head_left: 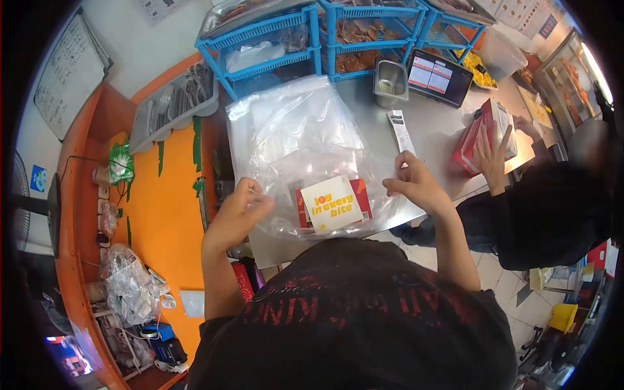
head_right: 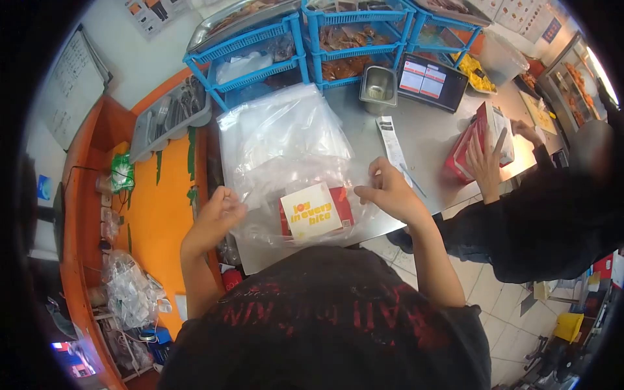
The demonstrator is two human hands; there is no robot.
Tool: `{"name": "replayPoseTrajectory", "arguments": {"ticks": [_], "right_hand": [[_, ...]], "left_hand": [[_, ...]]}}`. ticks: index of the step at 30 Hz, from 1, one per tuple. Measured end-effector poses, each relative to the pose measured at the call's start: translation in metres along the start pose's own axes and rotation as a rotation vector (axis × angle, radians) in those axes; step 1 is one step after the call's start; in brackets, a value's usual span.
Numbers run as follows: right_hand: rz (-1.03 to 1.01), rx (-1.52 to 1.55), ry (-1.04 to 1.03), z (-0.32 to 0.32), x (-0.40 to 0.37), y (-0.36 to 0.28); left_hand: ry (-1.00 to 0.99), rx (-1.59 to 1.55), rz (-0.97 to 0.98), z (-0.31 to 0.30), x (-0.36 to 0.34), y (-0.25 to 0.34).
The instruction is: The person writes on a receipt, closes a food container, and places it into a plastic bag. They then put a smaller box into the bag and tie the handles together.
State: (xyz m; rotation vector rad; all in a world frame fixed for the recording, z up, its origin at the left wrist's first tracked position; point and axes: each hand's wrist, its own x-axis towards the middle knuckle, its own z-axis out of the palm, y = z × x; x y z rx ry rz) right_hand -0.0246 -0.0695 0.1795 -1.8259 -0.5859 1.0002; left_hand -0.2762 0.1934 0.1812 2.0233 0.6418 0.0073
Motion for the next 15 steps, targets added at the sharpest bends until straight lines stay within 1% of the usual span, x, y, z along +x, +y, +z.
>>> {"name": "replayPoseTrajectory", "arguments": {"ticks": [1, 2, 3, 4, 5, 6, 7, 8, 9, 10, 11, 12, 13, 14, 15], "right_hand": [[-0.008, -0.011, 0.004, 0.000, -0.005, -0.007], [-0.142, 0.147, 0.095, 0.002, -0.009, -0.015], [-0.277, 0.309, 0.183, 0.004, -0.012, -0.024], [-0.276, 0.308, 0.182, 0.007, -0.014, -0.031], [-0.370, 0.487, 0.146, 0.008, -0.015, -0.039], [-0.464, 0.664, 0.107, 0.007, -0.018, -0.047], [-0.488, 0.682, 0.024, 0.004, -0.024, -0.054], [-0.488, 0.681, 0.025, 0.003, -0.029, -0.059], [-0.518, 0.676, -0.042, 0.003, -0.033, -0.063], [-0.546, 0.673, -0.109, 0.003, -0.037, -0.066], [-0.545, 0.677, -0.107, 0.008, -0.041, -0.072], [-0.618, 0.440, -0.050, 0.020, -0.043, -0.082], [-0.680, 0.202, 0.006, 0.033, -0.046, -0.089], [-0.644, 0.067, -0.099, 0.043, -0.050, -0.095], [-0.603, -0.097, -0.203, 0.057, -0.052, -0.104]], "left_hand": [[-0.019, -0.003, 0.106, 0.005, 0.000, 0.000], [-0.011, -0.008, 0.113, 0.002, -0.001, 0.011], [-0.119, -0.253, 0.091, -0.008, -0.005, 0.030], [-0.234, -0.497, 0.061, -0.016, -0.010, 0.045], [-0.116, -0.590, 0.132, -0.018, -0.015, 0.054], [-0.115, -0.595, 0.130, -0.021, -0.020, 0.065], [-0.125, -0.537, 0.178, -0.025, -0.025, 0.077], [-0.137, -0.476, 0.226, -0.024, -0.027, 0.084], [-0.110, -0.538, 0.328, -0.016, -0.029, 0.087], [-0.112, -0.536, 0.328, -0.014, -0.032, 0.091], [-0.089, -0.485, 0.348, -0.014, -0.035, 0.097], [-0.069, -0.434, 0.366, -0.014, -0.039, 0.103], [0.021, -0.375, 0.343, -0.008, -0.043, 0.113], [0.013, -0.372, 0.336, -0.001, -0.040, 0.116], [0.121, -0.103, 0.565, 0.005, -0.034, 0.118]]}}
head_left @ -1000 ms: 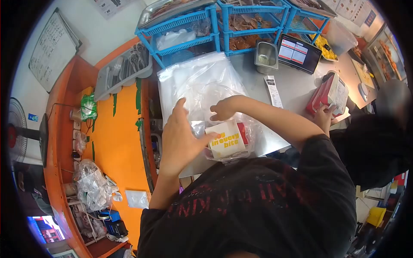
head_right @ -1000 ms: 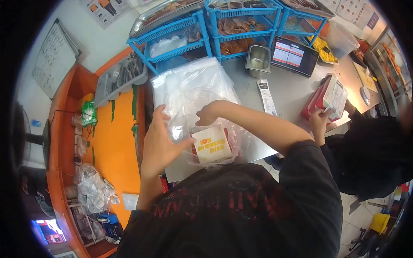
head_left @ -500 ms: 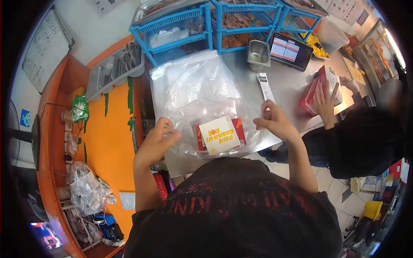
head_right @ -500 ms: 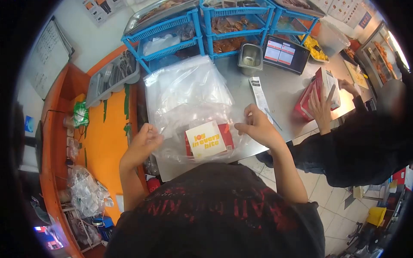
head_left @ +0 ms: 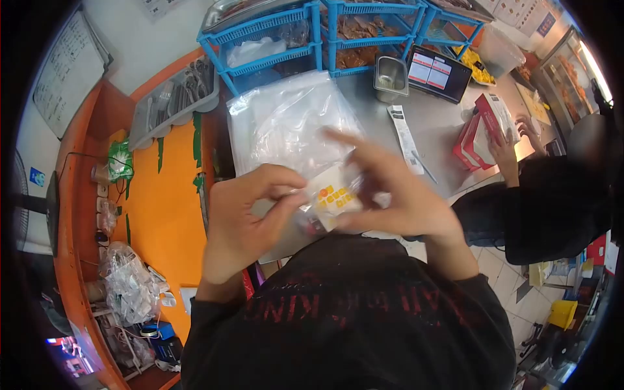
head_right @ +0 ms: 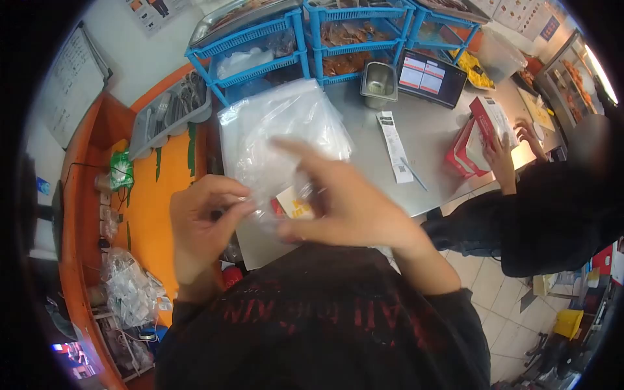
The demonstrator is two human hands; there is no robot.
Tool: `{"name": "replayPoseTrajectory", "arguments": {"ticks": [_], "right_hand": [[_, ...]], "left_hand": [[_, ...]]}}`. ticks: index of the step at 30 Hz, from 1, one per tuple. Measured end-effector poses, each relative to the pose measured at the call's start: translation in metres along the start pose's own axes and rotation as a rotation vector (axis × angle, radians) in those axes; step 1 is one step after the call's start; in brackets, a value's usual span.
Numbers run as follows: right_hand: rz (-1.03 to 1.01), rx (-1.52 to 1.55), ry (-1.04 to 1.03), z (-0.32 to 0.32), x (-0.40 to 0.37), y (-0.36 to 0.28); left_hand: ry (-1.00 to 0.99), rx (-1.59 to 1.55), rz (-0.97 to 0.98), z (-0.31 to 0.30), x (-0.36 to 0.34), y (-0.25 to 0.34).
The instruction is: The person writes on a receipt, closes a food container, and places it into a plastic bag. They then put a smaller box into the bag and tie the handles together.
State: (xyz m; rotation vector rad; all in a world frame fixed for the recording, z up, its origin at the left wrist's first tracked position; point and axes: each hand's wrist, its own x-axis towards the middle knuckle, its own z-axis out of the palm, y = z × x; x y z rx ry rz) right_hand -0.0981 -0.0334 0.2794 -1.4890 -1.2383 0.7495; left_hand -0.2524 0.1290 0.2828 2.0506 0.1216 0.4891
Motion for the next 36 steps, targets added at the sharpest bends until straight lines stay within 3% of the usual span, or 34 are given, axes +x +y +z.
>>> {"name": "replayPoseTrajectory", "arguments": {"ticks": [1, 2, 5, 7, 9, 10, 11, 12, 13, 15, 18, 19, 21, 23, 24, 25, 27, 28, 31, 32, 34, 36], "right_hand": [[-0.037, -0.093, -0.073, 0.015, 0.011, -0.002], [-0.063, -0.136, -0.018, 0.026, 0.021, 0.008], [-0.032, -0.132, 0.047, 0.028, 0.029, -0.001], [0.030, -0.080, 0.044, 0.029, 0.031, -0.004], [-0.247, -0.190, -0.244, 0.040, 0.040, 0.008], [-0.362, -0.234, -0.336, 0.052, 0.041, 0.013], [-0.356, -0.244, -0.328, 0.063, 0.045, 0.014], [-0.416, -0.238, -0.428, 0.075, 0.048, 0.015], [-0.474, -0.229, -0.530, 0.085, 0.055, 0.018], [-0.513, -0.329, -0.524, 0.097, 0.073, 0.030], [-0.294, -0.272, -0.255, 0.084, 0.135, 0.080], [-0.166, -0.324, -0.174, 0.078, 0.152, 0.098], [-0.191, -0.339, -0.250, 0.096, 0.158, 0.112], [-0.216, -0.344, -0.319, 0.100, 0.159, 0.140], [-0.135, -0.352, -0.251, 0.094, 0.165, 0.165], [-0.054, -0.358, -0.184, 0.087, 0.171, 0.186], [-0.176, -0.297, 0.153, 0.055, 0.162, 0.222], [-0.071, -0.190, 0.170, 0.033, 0.151, 0.224], [0.163, -0.042, 0.255, -0.015, 0.094, 0.225], [0.187, -0.029, 0.335, -0.020, 0.071, 0.229], [0.136, -0.017, 0.465, -0.010, 0.019, 0.236], [-0.104, -0.088, 0.480, 0.008, -0.018, 0.230]], "left_hand": [[0.013, 0.271, 0.246, 0.004, 0.004, -0.004], [0.027, 0.362, 0.324, 0.005, 0.007, -0.009], [0.168, 0.186, 0.232, -0.012, 0.002, -0.026], [0.120, 0.172, 0.115, -0.016, -0.003, -0.051], [-0.202, 0.704, 0.066, 0.003, -0.020, -0.140], [-0.283, 1.007, 0.493, 0.013, -0.010, -0.149], [-0.382, 0.873, 0.438, 0.031, -0.005, -0.160], [-0.521, 0.662, 0.255, 0.053, -0.003, -0.168], [-0.680, 0.471, 0.029, 0.069, 0.002, -0.176], [-1.037, 0.274, -0.484, 0.088, 0.006, -0.187], [-1.318, 0.181, -0.953, 0.095, 0.000, -0.186], [-1.320, 0.156, -1.018, 0.095, 0.000, -0.186], [-1.308, 0.141, -1.061, 0.096, -0.001, -0.187], [-0.854, -0.082, -1.019, 0.095, -0.008, -0.188], [-0.710, -0.173, -1.033, 0.090, -0.003, -0.171], [-0.720, -0.160, -1.029, 0.091, 0.001, -0.172], [-0.444, -0.104, 0.085, 0.092, 0.010, -0.176], [-0.449, -0.100, 0.087, 0.091, 0.014, -0.171], [-0.739, 0.539, 0.047, 0.085, 0.023, -0.138], [-1.061, 0.784, -0.102, 0.098, 0.034, -0.168], [-0.930, 0.714, -0.194, 0.090, 0.033, -0.174], [-0.566, 0.352, -0.278, 0.064, 0.039, -0.165]]}}
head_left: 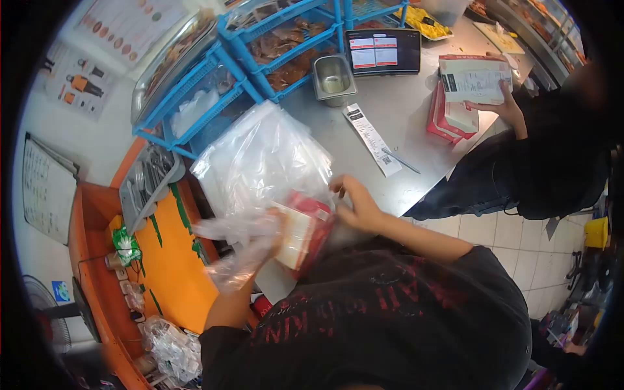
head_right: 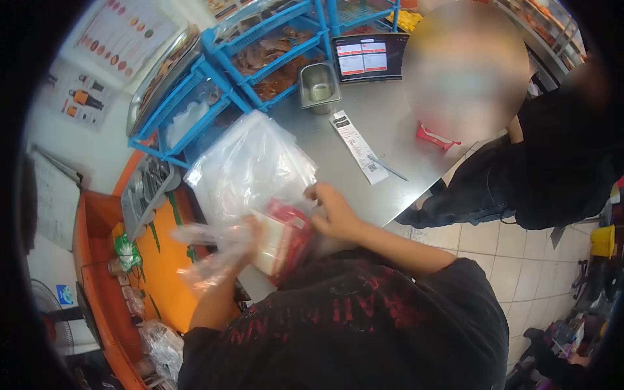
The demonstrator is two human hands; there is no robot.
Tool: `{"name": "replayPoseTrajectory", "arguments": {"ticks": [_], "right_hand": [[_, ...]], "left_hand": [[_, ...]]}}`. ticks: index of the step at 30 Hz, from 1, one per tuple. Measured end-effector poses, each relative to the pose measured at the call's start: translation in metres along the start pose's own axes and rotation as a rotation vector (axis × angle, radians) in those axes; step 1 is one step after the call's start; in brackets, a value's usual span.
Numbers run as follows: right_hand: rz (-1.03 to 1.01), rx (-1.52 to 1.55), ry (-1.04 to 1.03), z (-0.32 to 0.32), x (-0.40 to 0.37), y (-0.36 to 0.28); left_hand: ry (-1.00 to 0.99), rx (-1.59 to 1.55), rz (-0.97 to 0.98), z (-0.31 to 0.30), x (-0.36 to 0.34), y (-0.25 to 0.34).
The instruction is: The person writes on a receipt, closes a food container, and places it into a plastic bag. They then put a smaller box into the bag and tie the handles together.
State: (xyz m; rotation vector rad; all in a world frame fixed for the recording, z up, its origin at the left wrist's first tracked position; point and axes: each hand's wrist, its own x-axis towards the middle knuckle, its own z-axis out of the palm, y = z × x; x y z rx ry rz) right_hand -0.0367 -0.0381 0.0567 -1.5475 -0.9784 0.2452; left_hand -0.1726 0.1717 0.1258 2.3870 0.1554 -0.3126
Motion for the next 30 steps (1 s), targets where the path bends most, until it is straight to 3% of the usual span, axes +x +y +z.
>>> {"name": "replayPoseTrajectory", "arguments": {"ticks": [3, 4, 6, 7, 8, 9, 10, 11, 12, 13, 14, 15, 17, 19, 21, 23, 24, 25, 27, 28, 30], "right_hand": [[-0.392, -0.106, -0.079, -0.002, 0.002, -0.049], [-0.477, -0.172, 0.019, 0.004, 0.012, -0.058], [-0.566, -0.231, 0.127, 0.021, 0.040, -0.073], [-0.647, -0.172, 0.353, 0.034, 0.057, -0.082], [-0.723, -0.109, 0.579, 0.037, 0.067, -0.088], [-0.726, -0.097, 0.587, 0.032, 0.073, -0.090], [-0.722, -0.017, 0.500, 0.026, 0.080, -0.092], [-0.716, 0.061, 0.411, 0.022, 0.083, -0.094], [-0.548, 0.226, 0.228, 0.013, 0.077, -0.096], [-0.554, 0.233, 0.230, 0.017, 0.066, -0.087], [-0.231, 0.643, -0.174, 0.028, 0.053, -0.075], [0.122, 1.015, -0.596, 0.036, 0.042, -0.064], [0.908, 1.864, -0.838, 0.024, 0.038, -0.073], [0.656, 1.549, -1.381, 0.054, 0.031, -0.007], [0.954, 0.869, -0.937, 0.030, 0.030, 0.000], [0.827, 0.640, -0.478, -0.006, 0.065, 0.040], [0.769, 0.557, -0.184, -0.014, 0.084, 0.080], [0.709, 0.333, 0.038, -0.047, 0.115, 0.068], [0.057, -0.346, 0.482, -0.076, 0.170, 0.115], [-0.002, -0.521, 0.556, -0.088, 0.196, 0.115], [-0.072, -0.697, 0.632, -0.102, 0.240, 0.119]], "left_hand": [[0.337, -0.581, -0.176, -0.056, -0.006, 0.007], [0.430, -0.660, -0.209, -0.078, -0.010, 0.017], [0.677, -0.434, -0.342, -0.126, -0.016, 0.101], [0.678, -0.421, -0.342, -0.131, -0.017, 0.115], [0.629, -0.702, -0.325, -0.135, -0.020, 0.125], [0.574, -0.980, -0.304, -0.137, -0.023, 0.131], [0.577, -0.966, -0.308, -0.137, -0.031, 0.123], [0.656, -0.212, -0.213, -0.135, -0.046, 0.103], [0.671, 0.540, -0.100, -0.134, -0.060, 0.082], [0.620, 1.288, 0.031, -0.134, -0.066, 0.074], [1.044, 0.885, 0.323, -0.104, -0.038, 0.114], [0.220, 1.243, -0.033, -0.133, -0.063, 0.156], [0.528, 0.913, 0.544, -0.122, -0.053, 0.124], [0.646, 0.457, 0.548, -0.104, -0.037, 0.095], [0.629, 0.140, 0.023, -0.065, -0.059, 0.033], [0.588, 0.008, -0.024, -0.024, -0.082, -0.058], [0.642, -0.091, -0.163, -0.002, -0.084, -0.067], [0.696, -0.193, -0.299, 0.021, -0.074, -0.063], [0.693, -0.683, -0.907, 0.027, -0.031, 0.037], [0.644, -0.697, -0.863, 0.044, -0.020, 0.042], [0.559, -0.509, -0.533, 0.075, 0.000, 0.025]]}}
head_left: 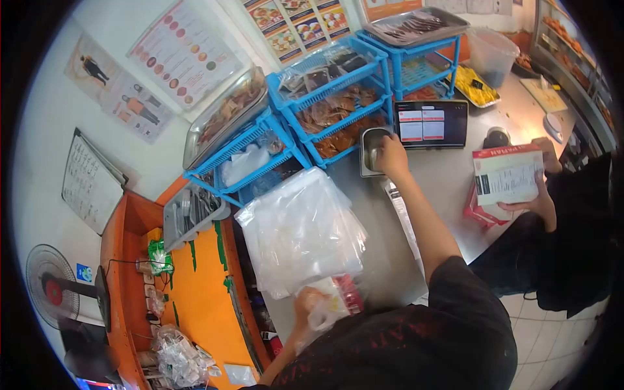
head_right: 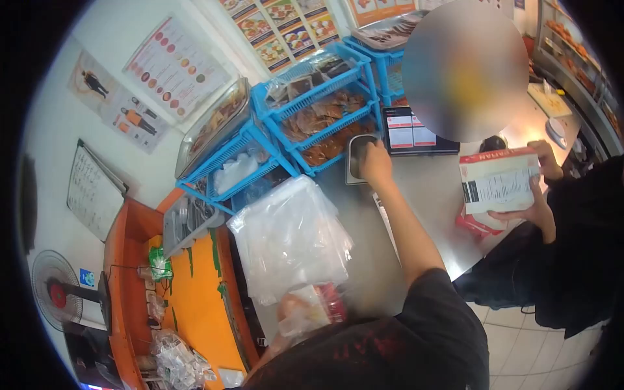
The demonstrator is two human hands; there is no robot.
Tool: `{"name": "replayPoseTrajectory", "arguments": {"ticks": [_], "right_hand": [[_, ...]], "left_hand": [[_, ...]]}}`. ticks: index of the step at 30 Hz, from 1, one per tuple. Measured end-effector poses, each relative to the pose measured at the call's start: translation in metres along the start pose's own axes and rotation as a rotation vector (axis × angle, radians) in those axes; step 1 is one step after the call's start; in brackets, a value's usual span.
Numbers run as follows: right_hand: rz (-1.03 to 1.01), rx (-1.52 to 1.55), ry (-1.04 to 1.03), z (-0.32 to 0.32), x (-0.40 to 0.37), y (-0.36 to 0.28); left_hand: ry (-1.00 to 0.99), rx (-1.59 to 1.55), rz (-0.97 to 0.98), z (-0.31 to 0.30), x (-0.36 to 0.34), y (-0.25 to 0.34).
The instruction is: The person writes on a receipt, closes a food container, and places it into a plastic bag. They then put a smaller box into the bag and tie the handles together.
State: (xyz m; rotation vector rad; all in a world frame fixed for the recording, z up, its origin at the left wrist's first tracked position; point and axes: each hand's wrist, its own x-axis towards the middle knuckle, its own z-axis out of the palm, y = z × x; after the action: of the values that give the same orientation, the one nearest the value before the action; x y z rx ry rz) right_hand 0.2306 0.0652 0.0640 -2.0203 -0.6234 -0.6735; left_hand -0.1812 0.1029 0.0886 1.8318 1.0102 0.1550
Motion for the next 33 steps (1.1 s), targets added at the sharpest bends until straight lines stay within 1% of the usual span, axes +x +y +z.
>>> {"name": "replayPoseTrajectory", "arguments": {"ticks": [1, 2, 3, 5, 6, 7, 9, 10, 11, 13, 15, 17, 18, 19, 20, 21, 22, 23, 25, 26, 27, 29, 30, 32, 33], "right_hand": [[-0.013, -0.144, -0.217, 0.017, 0.011, 0.006], [-0.024, -0.292, -0.433, 0.031, 0.013, 0.010], [-0.031, -0.293, -0.437, 0.043, 0.010, 0.015], [0.093, -0.433, -0.710, 0.071, 0.008, 0.026], [0.120, -0.461, -0.734, 0.082, 0.003, 0.032], [0.113, -0.461, -0.732, 0.085, 0.006, 0.030], [0.201, -0.463, -0.719, 0.087, 0.003, 0.029], [0.244, -0.411, -0.594, 0.077, 0.005, 0.019], [0.240, -0.413, -0.595, 0.064, 0.012, 0.008], [0.314, -0.321, -0.528, 0.043, 0.019, -0.005], [0.335, -0.305, -0.567, 0.038, 0.027, 0.005], [0.515, -0.233, -0.560, 0.025, 0.032, 0.001], [0.475, -0.201, -0.506, 0.028, 0.029, 0.011], [0.474, -0.214, -0.508, 0.035, 0.028, 0.021], [0.408, -0.182, -0.452, 0.040, 0.026, 0.029], [0.342, -0.150, -0.399, 0.041, 0.023, 0.040], [0.311, -0.078, -0.252, 0.036, 0.020, 0.036], [0.307, -0.090, -0.255, 0.030, 0.019, 0.034], [0.253, 0.013, -0.228, 0.019, 0.019, 0.029], [0.253, 0.021, -0.221, 0.014, 0.021, 0.026], [0.251, 0.018, -0.218, 0.011, 0.022, 0.022], [0.310, 0.050, -0.207, 0.006, 0.022, 0.017], [0.306, 0.047, -0.206, 0.004, 0.023, 0.015], [0.387, 0.070, -0.247, 0.004, 0.024, 0.014], [0.381, 0.072, -0.246, 0.005, 0.024, 0.013]], "left_hand": [[-0.045, 0.075, 0.144, 0.009, 0.008, -0.005], [-0.078, 0.123, 0.224, 0.013, 0.015, -0.009], [-0.106, 0.170, 0.293, 0.017, 0.019, -0.009], [-0.141, 0.216, 0.378, 0.017, 0.024, -0.011], [-0.159, 0.231, 0.417, 0.017, 0.025, -0.012], [-0.178, 0.245, 0.460, 0.015, 0.025, -0.010], [-0.223, 0.277, 0.552, 0.006, 0.019, -0.008], [-0.250, 0.298, 0.600, 0.000, 0.015, -0.005], [-0.278, 0.324, 0.651, -0.004, 0.011, -0.004], [-0.319, 0.367, 0.739, -0.011, 0.008, -0.004], [-0.334, 0.407, 0.817, -0.012, 0.012, -0.007], [-0.307, 0.425, 0.883, -0.008, 0.017, -0.012], [-0.302, 0.428, 0.899, -0.008, 0.018, -0.014], [-0.300, 0.420, 0.918, -0.008, 0.018, -0.013], [-0.307, 0.407, 0.917, -0.010, 0.013, -0.011], [-0.360, 0.422, 0.906, -0.016, 0.011, -0.007], [-0.411, 0.436, 0.895, -0.019, 0.007, -0.005], [-0.414, 0.423, 0.895, -0.017, 0.005, -0.008], [-0.287, 0.473, 0.891, -0.013, 0.003, -0.016], [-0.237, 0.486, 0.923, -0.011, 0.002, -0.016], [-0.237, 0.483, 0.927, -0.010, 0.003, -0.016], [-0.187, 0.433, 0.946, -0.009, 0.001, -0.016], [-0.185, 0.430, 0.948, -0.009, -0.002, -0.015], [-0.096, 0.420, 0.950, -0.009, -0.009, -0.011], [-0.090, 0.419, 0.952, -0.008, -0.009, -0.012]]}}
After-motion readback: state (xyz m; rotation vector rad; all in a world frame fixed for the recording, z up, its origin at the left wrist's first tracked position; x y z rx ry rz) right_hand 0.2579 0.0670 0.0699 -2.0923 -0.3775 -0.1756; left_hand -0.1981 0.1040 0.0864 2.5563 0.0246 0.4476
